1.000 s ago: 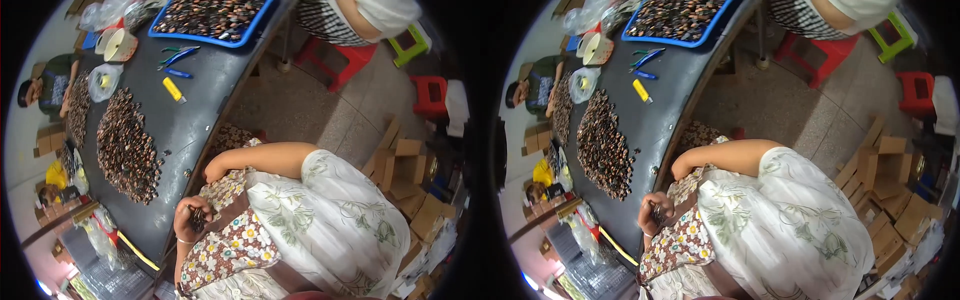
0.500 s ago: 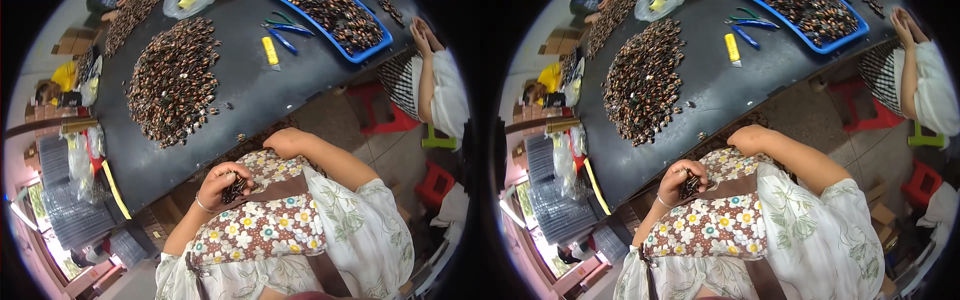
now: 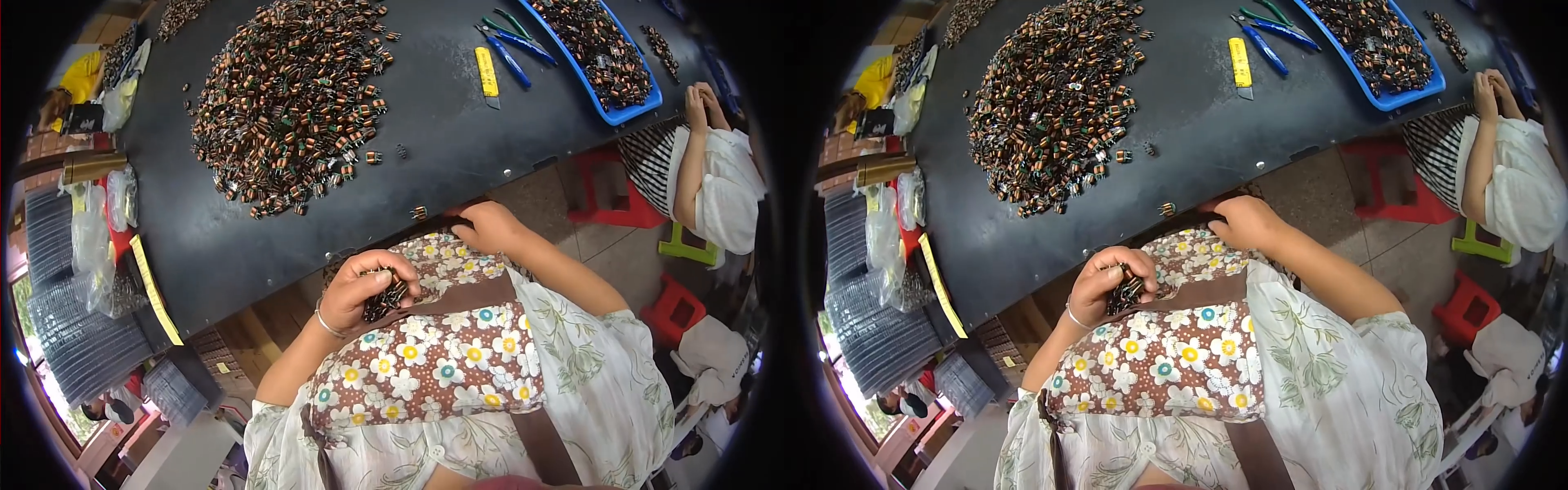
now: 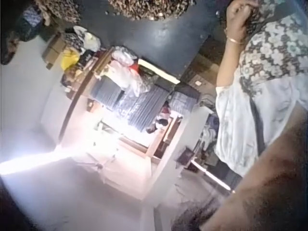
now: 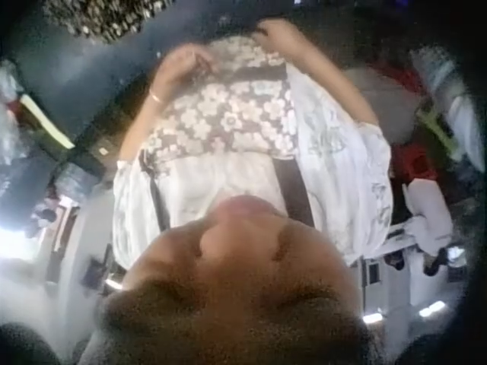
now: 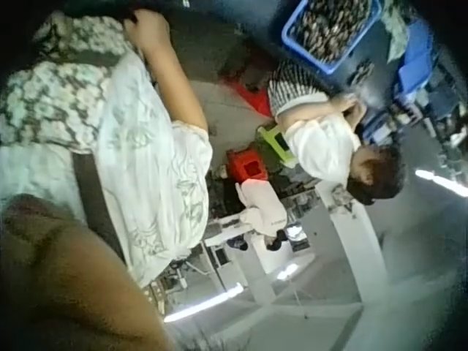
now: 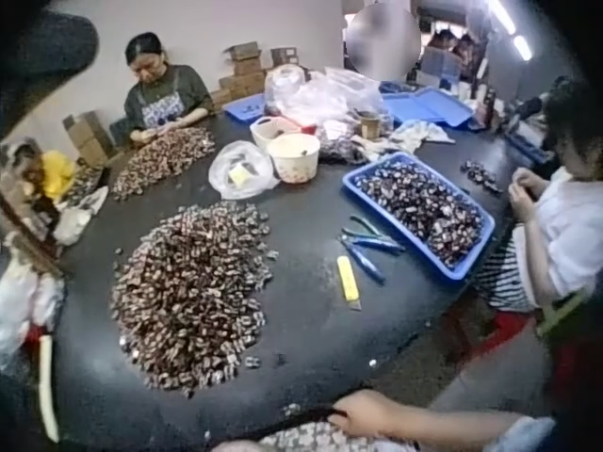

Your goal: The person assembles electronic coil components by picking them from a pile, connecting them together into clusters by hand, and placing them into a tray.

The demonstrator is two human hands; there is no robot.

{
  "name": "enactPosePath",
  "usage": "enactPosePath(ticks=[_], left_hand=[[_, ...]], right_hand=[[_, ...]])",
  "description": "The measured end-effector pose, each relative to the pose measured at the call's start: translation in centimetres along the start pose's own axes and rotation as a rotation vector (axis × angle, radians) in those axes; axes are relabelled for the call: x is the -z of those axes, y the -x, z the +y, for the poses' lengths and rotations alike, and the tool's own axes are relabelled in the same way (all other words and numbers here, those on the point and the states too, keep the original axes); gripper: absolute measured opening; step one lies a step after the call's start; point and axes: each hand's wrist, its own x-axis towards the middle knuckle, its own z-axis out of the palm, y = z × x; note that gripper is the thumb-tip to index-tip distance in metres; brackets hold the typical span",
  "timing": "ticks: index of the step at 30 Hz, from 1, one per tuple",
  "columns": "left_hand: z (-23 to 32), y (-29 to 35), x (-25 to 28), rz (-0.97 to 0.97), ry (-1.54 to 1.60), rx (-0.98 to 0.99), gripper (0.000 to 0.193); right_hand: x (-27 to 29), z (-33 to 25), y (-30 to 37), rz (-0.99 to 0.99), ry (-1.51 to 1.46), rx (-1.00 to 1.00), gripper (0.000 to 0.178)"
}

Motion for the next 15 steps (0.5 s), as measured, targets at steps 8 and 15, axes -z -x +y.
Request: enactPosePath(ticks=[8,15], left_hand=[[-0.3,0.0,0.5,-0.032,0.033,0.002,0.026],[-0.7,1.2,0.4,-0.037,-0.02,-0.032,0.025]], right_hand=[[0.0,-3.3,-0.4,-0.182,-0.083,0.155,0.022],[-2.8,-4.1,-4.0,-0.398,0.43,0.031,0.028]])
